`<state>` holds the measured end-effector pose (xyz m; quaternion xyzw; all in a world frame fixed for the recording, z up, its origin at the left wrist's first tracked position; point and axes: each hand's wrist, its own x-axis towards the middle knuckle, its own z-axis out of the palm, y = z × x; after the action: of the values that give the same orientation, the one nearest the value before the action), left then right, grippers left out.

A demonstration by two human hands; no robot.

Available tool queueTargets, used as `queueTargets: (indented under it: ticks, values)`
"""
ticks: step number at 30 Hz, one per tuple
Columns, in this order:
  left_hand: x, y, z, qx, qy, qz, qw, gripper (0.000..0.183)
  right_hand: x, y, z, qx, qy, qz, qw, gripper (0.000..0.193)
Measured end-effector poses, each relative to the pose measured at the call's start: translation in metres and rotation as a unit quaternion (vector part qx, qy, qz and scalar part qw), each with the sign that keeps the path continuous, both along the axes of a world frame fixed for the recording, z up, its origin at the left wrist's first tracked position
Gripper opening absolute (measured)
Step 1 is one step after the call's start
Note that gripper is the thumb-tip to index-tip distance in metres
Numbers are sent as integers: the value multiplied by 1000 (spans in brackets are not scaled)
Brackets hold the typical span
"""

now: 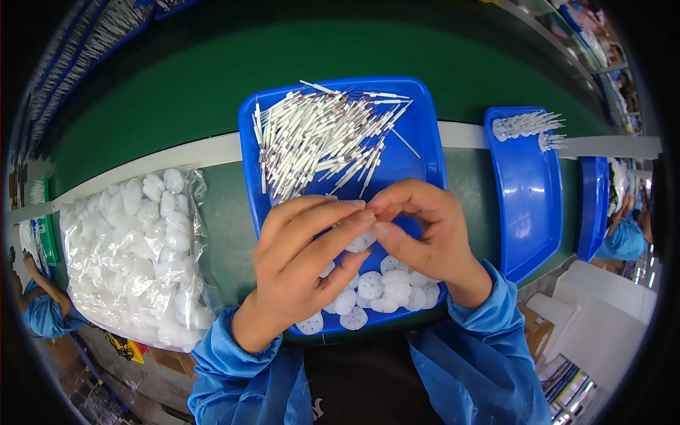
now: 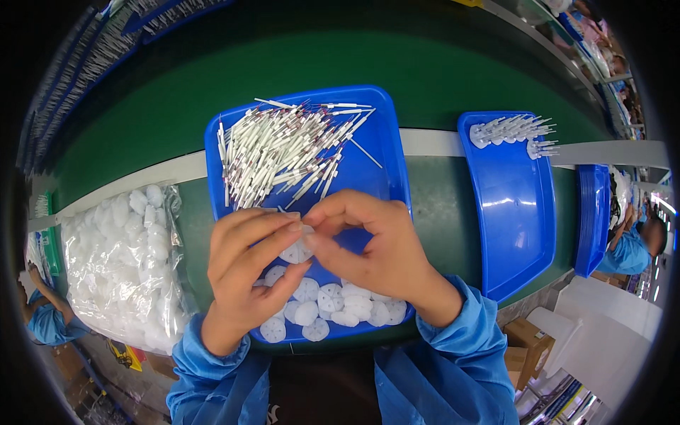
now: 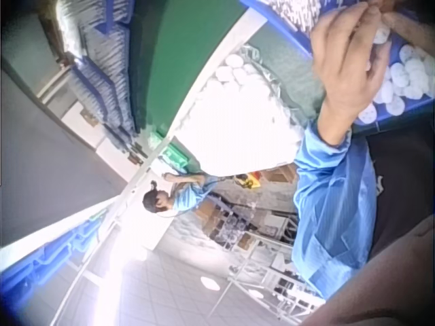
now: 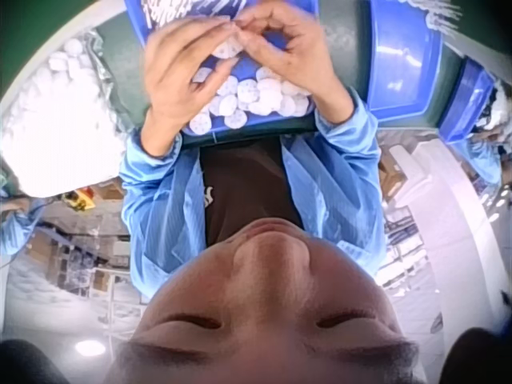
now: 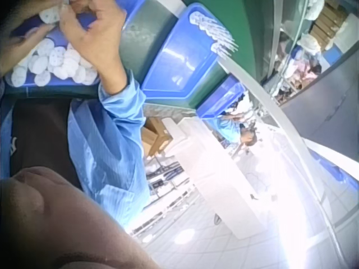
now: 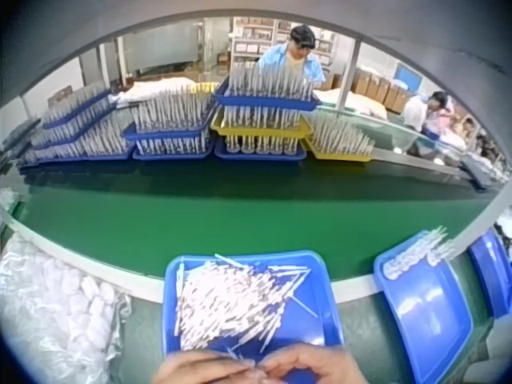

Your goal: The person inserts thin white sticks into small white cotton pads at a factory assembly station. They pick up a cotton pad and a stick, insert the stick into the pad, and place the finished swab into a blue tray. The process is repeated continuously throughout the clip.

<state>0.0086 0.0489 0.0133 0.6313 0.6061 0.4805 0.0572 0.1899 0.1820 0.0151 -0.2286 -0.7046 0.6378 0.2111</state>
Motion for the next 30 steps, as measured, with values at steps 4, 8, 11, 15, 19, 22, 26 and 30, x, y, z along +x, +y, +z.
queueTargets:
  ticks: [4,8,11,15,19,22,26,30]
  values:
    - [3,1,3,1,-12,-3,1000,49,2,-1,6,-77,-11,-19,997,18]
    - [1,0,0,11,22,-25,999,58,4,-1,9,-26,4,-10,1000,13]
    - [4,-1,6,-39,24,18,999,69,14,6,8,175,-33,13,984,18]
    - [5,3,-1,-130,15,-38,991,72,28,17,-4,476,-114,47,871,23]
    - [10,2,-5,-170,61,-42,983,44,30,13,-2,481,-140,38,865,22]
    - [12,2,-5,-174,55,-26,983,28,29,13,-7,459,-121,37,880,22]
    - [12,7,-7,-179,58,-33,982,19,28,11,-7,457,-107,27,883,19]
    - [16,17,-4,-212,77,-29,974,20,29,2,-5,486,-140,1,862,23]
